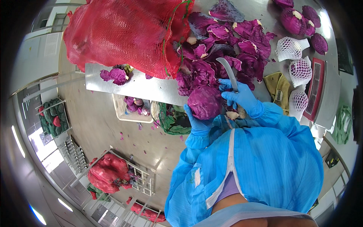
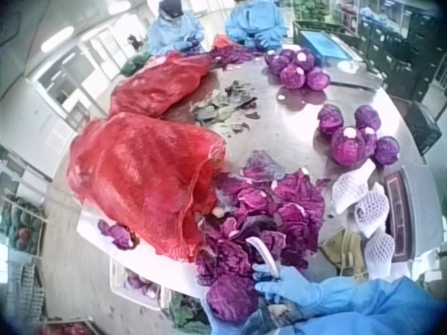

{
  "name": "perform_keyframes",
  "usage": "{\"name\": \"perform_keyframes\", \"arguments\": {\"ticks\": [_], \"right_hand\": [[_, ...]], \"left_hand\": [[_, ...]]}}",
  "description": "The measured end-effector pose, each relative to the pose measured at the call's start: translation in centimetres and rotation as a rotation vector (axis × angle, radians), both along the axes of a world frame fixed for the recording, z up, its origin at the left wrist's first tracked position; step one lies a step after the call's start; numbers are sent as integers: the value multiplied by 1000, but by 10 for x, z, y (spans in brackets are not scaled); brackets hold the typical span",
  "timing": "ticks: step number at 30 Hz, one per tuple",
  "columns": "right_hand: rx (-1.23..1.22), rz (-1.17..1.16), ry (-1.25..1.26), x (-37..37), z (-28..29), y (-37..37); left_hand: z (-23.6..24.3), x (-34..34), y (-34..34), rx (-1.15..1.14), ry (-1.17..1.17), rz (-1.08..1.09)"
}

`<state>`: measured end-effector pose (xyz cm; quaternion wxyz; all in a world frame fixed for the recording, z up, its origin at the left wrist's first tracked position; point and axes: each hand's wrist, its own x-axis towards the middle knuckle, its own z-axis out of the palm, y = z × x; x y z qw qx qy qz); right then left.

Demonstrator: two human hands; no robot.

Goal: The person removes the outer leaves from red cabbages by hand and using a knife, placing the discarded leaves on a metal table.

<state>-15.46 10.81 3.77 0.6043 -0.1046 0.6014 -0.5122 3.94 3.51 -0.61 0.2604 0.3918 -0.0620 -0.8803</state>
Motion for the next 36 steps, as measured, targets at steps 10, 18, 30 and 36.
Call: {"name": "perform_keyframes", "arguments": {"ticks": [10, 18, 30, 36], "right_hand": [[-176, 145, -159, 28, -18, 9], [-25, 356, 119, -17, -30, -18], [-40, 332, 699, -24, 6, 23], [-61, 524, 981, 8, 5, 19]], "left_hand": [[7, 11, -4, -748, -734, 21], [37, 12, -37, -1305, -919, -721], [13, -36, -37, -1276, -749, -602], [12, -45, -43, -1342, -800, -663]]}}
